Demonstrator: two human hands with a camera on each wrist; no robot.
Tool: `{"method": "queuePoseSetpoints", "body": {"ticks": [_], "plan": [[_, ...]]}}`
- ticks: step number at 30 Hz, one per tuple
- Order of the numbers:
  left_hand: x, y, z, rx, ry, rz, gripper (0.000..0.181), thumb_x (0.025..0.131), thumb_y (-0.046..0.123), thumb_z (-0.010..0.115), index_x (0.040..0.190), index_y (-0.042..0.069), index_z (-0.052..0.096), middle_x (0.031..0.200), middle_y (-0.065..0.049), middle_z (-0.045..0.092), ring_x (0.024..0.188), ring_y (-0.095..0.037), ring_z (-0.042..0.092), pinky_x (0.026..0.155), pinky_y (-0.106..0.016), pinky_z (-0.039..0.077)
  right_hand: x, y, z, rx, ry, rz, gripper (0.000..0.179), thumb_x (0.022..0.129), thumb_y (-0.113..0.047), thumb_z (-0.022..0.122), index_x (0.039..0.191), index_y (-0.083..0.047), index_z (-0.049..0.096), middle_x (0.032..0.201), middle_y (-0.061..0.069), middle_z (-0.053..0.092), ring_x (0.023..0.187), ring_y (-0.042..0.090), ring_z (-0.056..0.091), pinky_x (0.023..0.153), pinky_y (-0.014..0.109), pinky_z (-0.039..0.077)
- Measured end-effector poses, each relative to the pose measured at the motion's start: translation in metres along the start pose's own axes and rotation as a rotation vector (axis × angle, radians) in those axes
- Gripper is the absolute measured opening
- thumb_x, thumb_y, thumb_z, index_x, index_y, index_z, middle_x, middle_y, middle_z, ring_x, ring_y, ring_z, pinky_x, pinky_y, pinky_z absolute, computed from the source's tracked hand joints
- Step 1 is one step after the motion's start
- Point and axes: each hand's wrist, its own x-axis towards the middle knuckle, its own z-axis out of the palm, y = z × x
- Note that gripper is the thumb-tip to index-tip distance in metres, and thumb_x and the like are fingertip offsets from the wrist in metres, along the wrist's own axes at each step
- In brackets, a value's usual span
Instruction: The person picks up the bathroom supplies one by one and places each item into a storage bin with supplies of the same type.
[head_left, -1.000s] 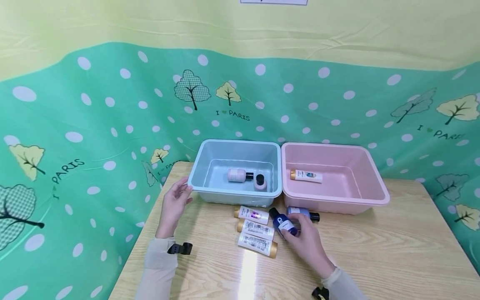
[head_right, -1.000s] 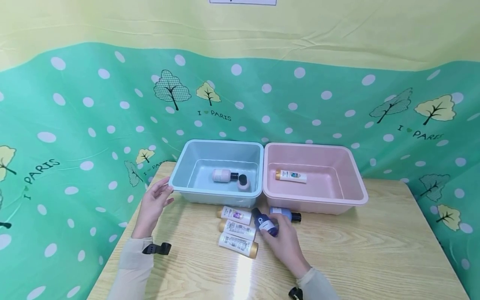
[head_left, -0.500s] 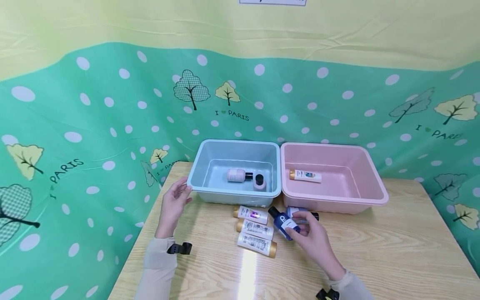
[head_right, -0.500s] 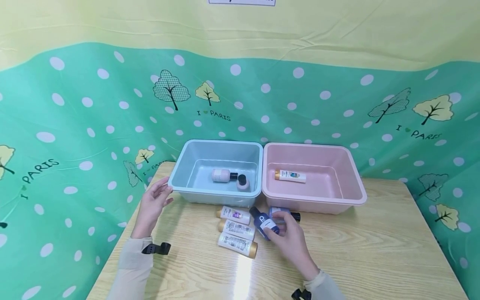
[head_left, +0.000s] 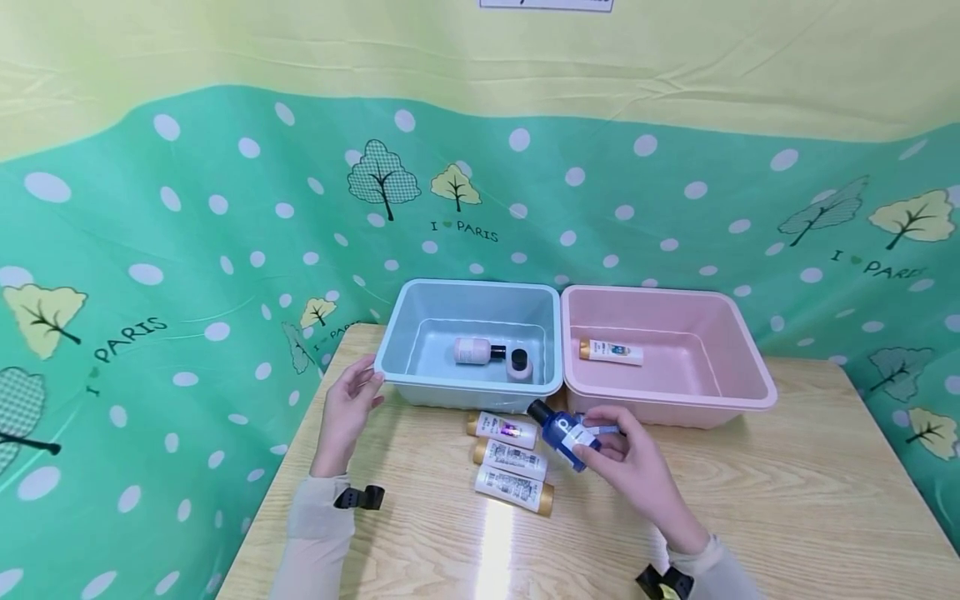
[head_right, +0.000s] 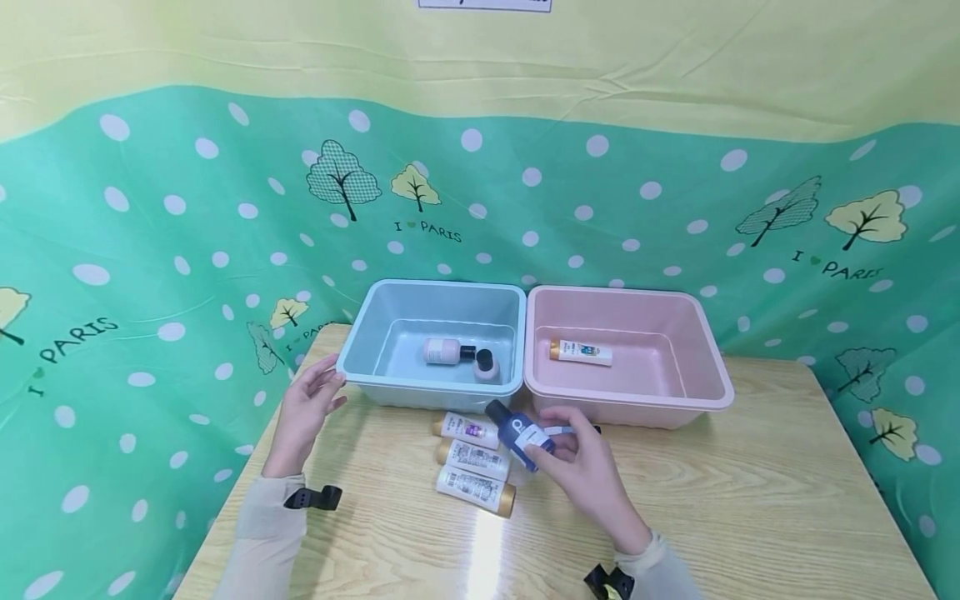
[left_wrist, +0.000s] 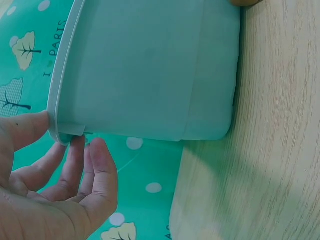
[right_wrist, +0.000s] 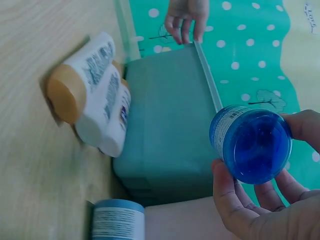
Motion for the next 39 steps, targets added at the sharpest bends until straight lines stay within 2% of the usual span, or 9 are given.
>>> {"method": "queuePoseSetpoints", "body": {"ticks": [4,8,12,18,24,28,31,39], "plan": [[0.0,0.0,0.0,0.001,0.001,-0.002,0.046,0.104,0.022,0.058,0.147,0.009,0.049,0.136,-0.015,0.057,0.117,-0.02,0.056,0.088,-0.028,0.056,0.01,-0.003,-0.008,0.015,-0.003,-0.075,0.046,0.085,0.002,0.078,0.124,0.004,0.054,0.12,0.024,0.06,0.097,0.022,0.068,0.081,0.028,0.059],[-0.001,0.0,0.0,-0.004,-0.002,-0.007,0.045,0.104,0.02,0.058,0.146,0.009,0.049,0.135,-0.015,0.057,0.117,-0.021,0.056,0.088,-0.029,0.056,0.02,-0.007,-0.014,0.037,0.011,-0.094,0.047,0.085,0.003,0.078,0.125,0.006,0.054,0.121,0.022,0.061,0.103,0.017,0.066,0.085,0.025,0.057],[-0.001,0.0,0.0,-0.004,-0.001,-0.009,0.045,0.104,0.02,0.058,0.146,0.01,0.049,0.135,-0.014,0.057,0.117,-0.021,0.056,0.089,-0.03,0.056,0.03,-0.012,-0.018,0.066,0.012,-0.057,0.045,0.088,-0.003,0.077,0.127,0.001,0.054,0.122,0.02,0.06,0.105,0.016,0.066,0.086,0.025,0.056],[-0.001,0.0,-0.001,0.0,-0.001,-0.007,0.046,0.104,0.022,0.058,0.147,0.01,0.049,0.136,-0.015,0.056,0.118,-0.021,0.056,0.09,-0.031,0.055,0.055,-0.023,-0.025,0.083,0.007,0.025,0.049,0.092,-0.017,0.076,0.132,-0.004,0.053,0.126,0.018,0.058,0.103,0.023,0.067,0.081,0.03,0.059],[-0.002,0.001,0.0,-0.009,-0.001,-0.005,0.045,0.103,0.02,0.059,0.146,0.01,0.049,0.137,-0.015,0.056,0.118,-0.022,0.056,0.091,-0.034,0.056,0.089,-0.04,-0.03,0.095,-0.006,0.03,0.053,0.092,-0.02,0.076,0.135,-0.002,0.051,0.127,0.017,0.058,0.105,0.023,0.066,0.084,0.03,0.058],[-0.002,0.003,0.0,-0.009,0.0,-0.011,0.045,0.103,0.02,0.059,0.147,0.01,0.049,0.137,-0.014,0.056,0.118,-0.022,0.056,0.091,-0.034,0.056,0.115,-0.053,-0.029,0.122,-0.017,0.034,0.054,0.092,-0.022,0.076,0.136,-0.004,0.051,0.126,0.015,0.058,0.103,0.024,0.066,0.083,0.034,0.059],[-0.003,0.003,0.0,-0.008,0.003,-0.016,0.045,0.103,0.02,0.059,0.146,0.011,0.05,0.136,-0.014,0.057,0.118,-0.022,0.056,0.091,-0.034,0.055,0.137,-0.061,-0.024,0.162,-0.034,0.041,0.056,0.091,-0.023,0.077,0.137,-0.005,0.05,0.126,0.015,0.058,0.102,0.027,0.066,0.082,0.038,0.06],[-0.001,0.003,0.001,-0.008,0.004,-0.006,0.045,0.103,0.02,0.059,0.146,0.01,0.05,0.135,-0.015,0.057,0.118,-0.022,0.056,0.089,-0.032,0.056,0.192,-0.065,-0.004,0.208,-0.079,0.11,0.065,0.09,-0.029,0.078,0.143,-0.007,0.047,0.126,0.013,0.059,0.107,0.029,0.063,0.087,0.035,0.058]]}}
